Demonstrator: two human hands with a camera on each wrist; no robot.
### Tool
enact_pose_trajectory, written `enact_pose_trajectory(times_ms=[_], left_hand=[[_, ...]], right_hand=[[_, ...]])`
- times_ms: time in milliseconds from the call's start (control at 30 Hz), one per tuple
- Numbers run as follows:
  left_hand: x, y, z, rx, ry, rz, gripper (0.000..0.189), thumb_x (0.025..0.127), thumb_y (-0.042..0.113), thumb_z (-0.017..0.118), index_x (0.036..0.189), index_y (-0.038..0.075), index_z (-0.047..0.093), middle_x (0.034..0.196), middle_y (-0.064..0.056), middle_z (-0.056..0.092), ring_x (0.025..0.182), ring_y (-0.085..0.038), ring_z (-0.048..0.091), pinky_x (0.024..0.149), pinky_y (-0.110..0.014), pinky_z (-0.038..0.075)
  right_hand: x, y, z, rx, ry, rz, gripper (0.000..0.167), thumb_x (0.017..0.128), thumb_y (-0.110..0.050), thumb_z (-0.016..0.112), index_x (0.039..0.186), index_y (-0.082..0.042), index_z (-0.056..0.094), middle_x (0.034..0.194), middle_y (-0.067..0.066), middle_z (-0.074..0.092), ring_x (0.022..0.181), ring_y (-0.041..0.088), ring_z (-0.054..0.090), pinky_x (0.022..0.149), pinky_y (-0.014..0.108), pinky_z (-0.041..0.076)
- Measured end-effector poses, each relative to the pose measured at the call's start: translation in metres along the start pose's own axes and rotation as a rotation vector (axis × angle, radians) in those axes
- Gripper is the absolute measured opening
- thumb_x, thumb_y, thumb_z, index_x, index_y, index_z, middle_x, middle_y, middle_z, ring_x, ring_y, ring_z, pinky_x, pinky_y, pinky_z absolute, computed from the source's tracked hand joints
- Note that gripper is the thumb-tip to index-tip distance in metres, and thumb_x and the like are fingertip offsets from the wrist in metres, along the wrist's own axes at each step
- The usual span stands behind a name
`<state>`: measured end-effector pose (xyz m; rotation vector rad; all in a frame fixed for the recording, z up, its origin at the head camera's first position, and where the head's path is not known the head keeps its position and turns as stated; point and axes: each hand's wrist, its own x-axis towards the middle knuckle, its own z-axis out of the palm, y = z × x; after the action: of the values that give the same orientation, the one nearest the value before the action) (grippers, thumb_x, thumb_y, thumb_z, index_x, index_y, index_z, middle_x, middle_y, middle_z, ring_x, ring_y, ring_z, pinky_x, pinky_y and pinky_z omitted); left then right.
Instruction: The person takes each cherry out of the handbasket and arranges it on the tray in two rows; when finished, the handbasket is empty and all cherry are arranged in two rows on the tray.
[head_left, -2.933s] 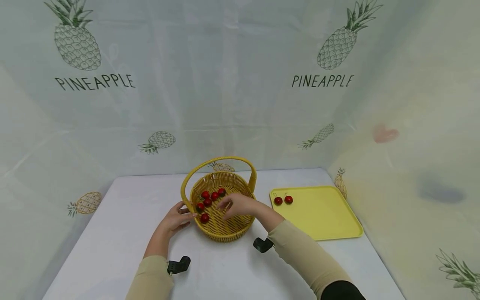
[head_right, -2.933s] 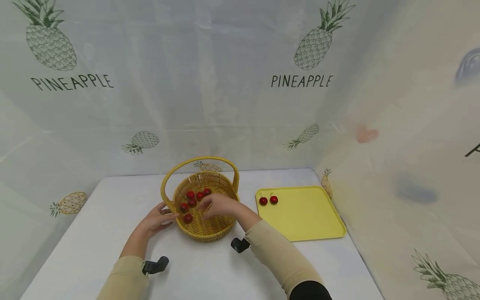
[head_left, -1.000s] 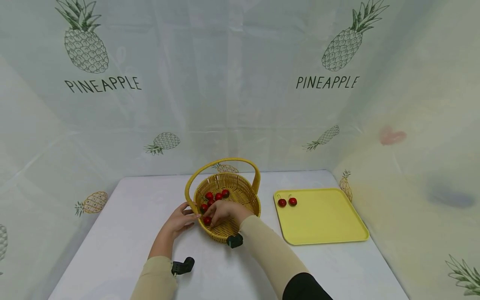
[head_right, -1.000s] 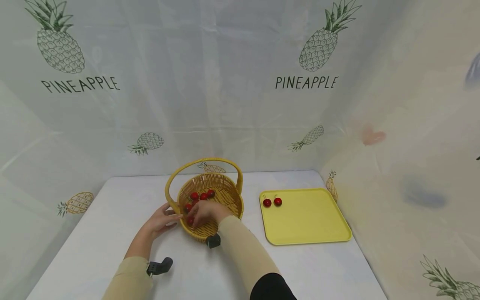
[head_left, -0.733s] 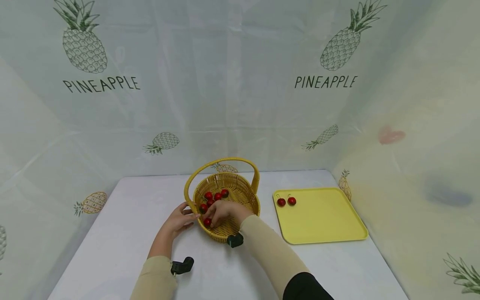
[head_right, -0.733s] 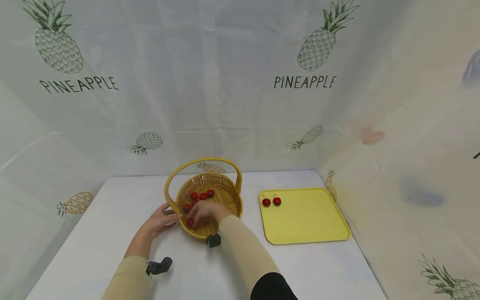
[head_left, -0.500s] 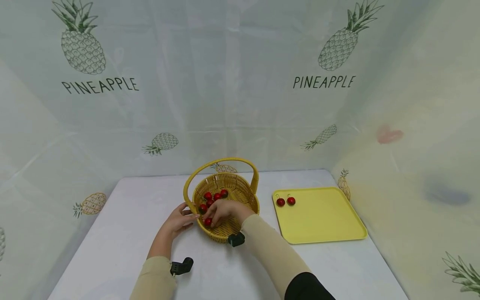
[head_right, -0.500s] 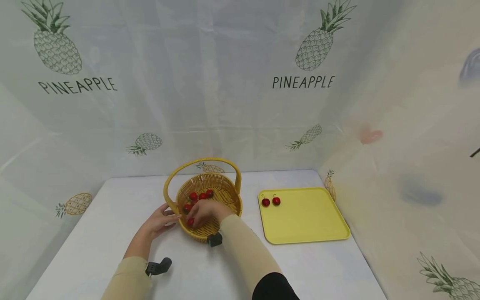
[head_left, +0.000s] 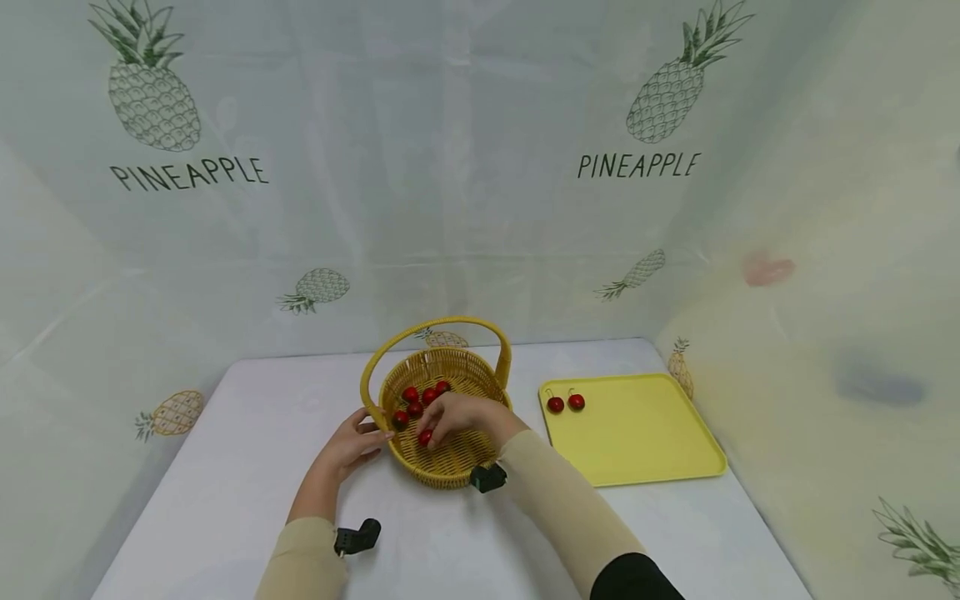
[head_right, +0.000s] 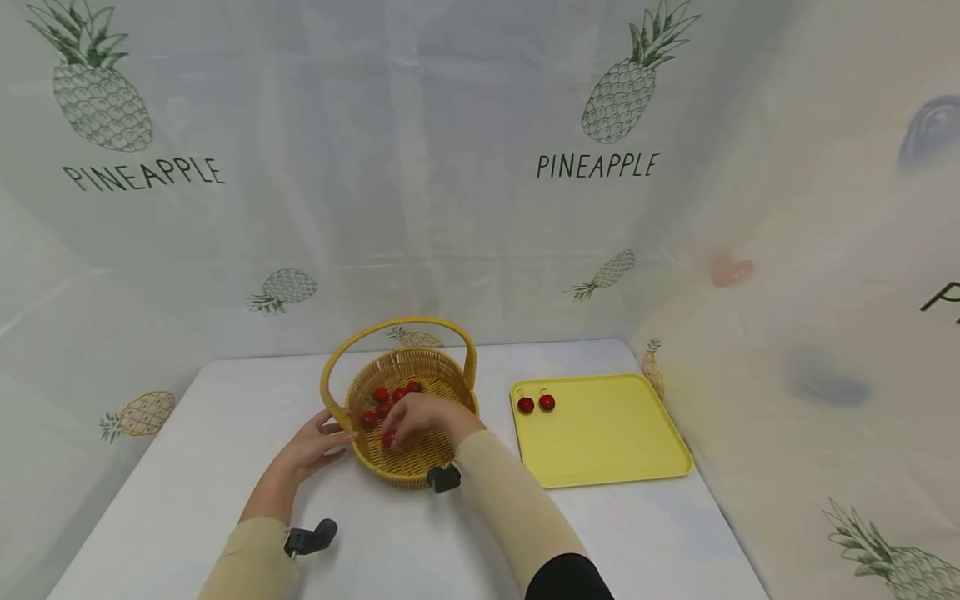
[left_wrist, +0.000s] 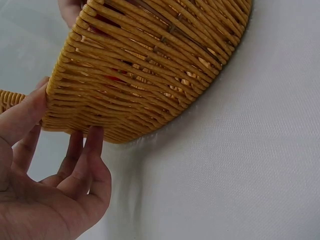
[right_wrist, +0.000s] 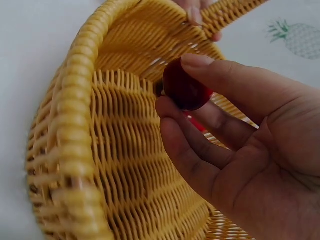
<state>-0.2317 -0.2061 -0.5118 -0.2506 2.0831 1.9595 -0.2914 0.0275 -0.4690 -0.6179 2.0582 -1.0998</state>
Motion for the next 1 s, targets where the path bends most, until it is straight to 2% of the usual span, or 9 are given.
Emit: enact_pose_trajectory(times_ms=[167,367,700,1000], left_hand=[[-0.002,0.001,-0.001,0.003,-0.010,0.002,0.057,0.092,0.005,0.067,0.141,0.003,0.039,0.140,-0.030,0.041,0.113,-0.031,0.054,0.098,-0.055,0.041],[-0.003,0.003,-0.001,0.003,-0.014,0.009,0.057,0.091,0.006,0.068,0.141,0.003,0.039,0.140,-0.030,0.042,0.110,-0.028,0.056,0.097,-0.055,0.042],[-0.001,-0.002,-0.003,-0.012,-0.004,0.001,0.054,0.091,0.004,0.068,0.138,0.003,0.041,0.139,-0.029,0.041,0.109,-0.028,0.055,0.099,-0.054,0.041],[-0.001,-0.002,0.001,-0.003,-0.021,0.010,0.059,0.090,0.006,0.069,0.140,0.001,0.038,0.141,-0.030,0.038,0.115,-0.032,0.053,0.101,-0.057,0.039]], right_hand=[[-0.012,-0.003,-0.007,-0.038,0.004,-0.046,0.023,0.082,-0.002,0.077,0.105,-0.006,0.074,0.097,-0.004,0.069,0.085,0.011,0.061,0.091,0.046,0.050],[-0.028,-0.006,-0.016,-0.111,0.013,-0.082,0.017,0.083,-0.009,0.078,0.099,-0.014,0.076,0.099,-0.007,0.068,0.089,0.010,0.060,0.084,0.036,0.052],[-0.055,-0.005,-0.030,-0.135,0.048,-0.119,0.013,0.084,-0.012,0.077,0.097,-0.012,0.076,0.095,-0.006,0.070,0.089,0.011,0.062,0.079,0.027,0.052],[-0.082,0.002,-0.049,-0.117,0.103,-0.100,0.013,0.083,-0.009,0.078,0.096,-0.009,0.075,0.094,-0.004,0.070,0.090,0.013,0.064,0.080,0.029,0.052]])
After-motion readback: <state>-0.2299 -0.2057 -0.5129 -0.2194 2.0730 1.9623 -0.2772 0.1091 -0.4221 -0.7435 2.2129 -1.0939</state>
